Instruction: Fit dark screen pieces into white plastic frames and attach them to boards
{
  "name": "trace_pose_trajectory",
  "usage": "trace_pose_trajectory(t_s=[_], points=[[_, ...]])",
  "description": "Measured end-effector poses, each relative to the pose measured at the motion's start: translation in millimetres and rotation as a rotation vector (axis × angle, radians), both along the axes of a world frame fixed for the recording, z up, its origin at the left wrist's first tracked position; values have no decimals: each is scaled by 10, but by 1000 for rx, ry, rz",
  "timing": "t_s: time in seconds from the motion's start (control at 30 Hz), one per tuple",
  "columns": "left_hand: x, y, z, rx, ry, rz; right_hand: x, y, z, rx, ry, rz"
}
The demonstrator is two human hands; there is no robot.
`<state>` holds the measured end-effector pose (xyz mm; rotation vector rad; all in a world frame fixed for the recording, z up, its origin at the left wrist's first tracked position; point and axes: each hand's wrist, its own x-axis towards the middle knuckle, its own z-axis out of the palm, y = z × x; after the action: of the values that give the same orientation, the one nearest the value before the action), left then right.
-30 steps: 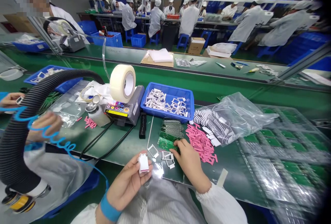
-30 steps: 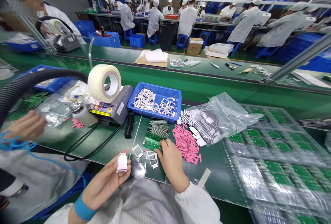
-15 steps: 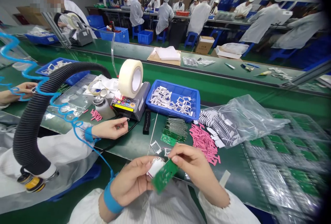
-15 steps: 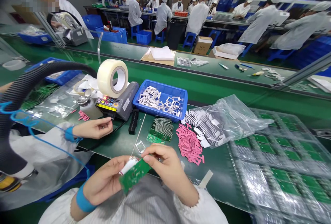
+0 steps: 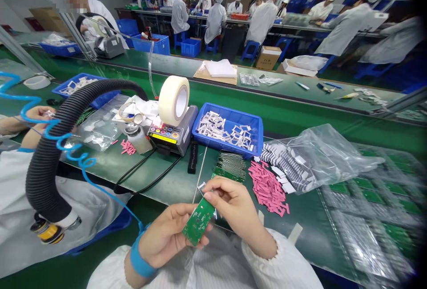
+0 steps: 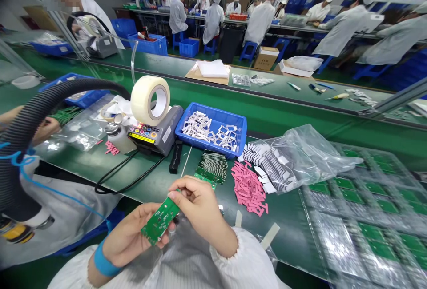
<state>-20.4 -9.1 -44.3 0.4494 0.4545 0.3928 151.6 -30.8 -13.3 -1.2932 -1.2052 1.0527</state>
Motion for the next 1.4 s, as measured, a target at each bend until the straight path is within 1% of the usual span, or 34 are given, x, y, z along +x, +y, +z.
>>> trace_pose_trajectory(t_s=[0.2, 0.33, 0.47, 0.63, 0.77, 0.8, 0.87, 0.93, 0.97, 1.0, 1.03, 1.1, 1.17, 1.27, 1.33, 1.4], points=[[-20, 39, -20, -10, -24, 2, 13, 45, -15, 101, -170, 40], [-36, 42, -54, -28, -55, -1, 10, 76, -8, 249, -302, 98], [-48, 29, -107, -40, -50, -9, 23, 94, -24, 371, -496, 122], [-19, 25, -179, -95, -98, -31, 77, 101, -80, 408, -655, 199], [54, 29, -179, -100, -93, -60, 121, 107, -112, 429, -710, 251], [74, 29, -170, -100, -89, -68, 128, 99, -108, 438, -713, 238], [115, 31, -143, -96, -92, -59, 134, 58, -75, 438, -735, 145], [160, 40, -109, -86, -89, 0, 127, -17, -14, 410, -752, -9], [185, 46, -90, -72, -76, 42, 118, -62, 19, 379, -753, -67], [213, 52, -73, -54, -59, 85, 107, -106, 48, 345, -754, -92], [242, 57, -58, -34, -39, 125, 93, -146, 69, 313, -761, -87], [303, 62, -35, 8, -11, 176, 60, -203, 77, 262, -805, -33], [359, 61, -22, 30, -7, 194, 31, -227, 44, 236, -846, 3], [411, 62, -5, 45, -12, 190, 51, -226, -12, 238, -829, 5], [410, 75, 1, 50, -9, 176, 174, -202, -3, 258, -810, 1], [379, 99, -9, 43, 51, 157, 445, -126, 48, 276, -847, -56]])
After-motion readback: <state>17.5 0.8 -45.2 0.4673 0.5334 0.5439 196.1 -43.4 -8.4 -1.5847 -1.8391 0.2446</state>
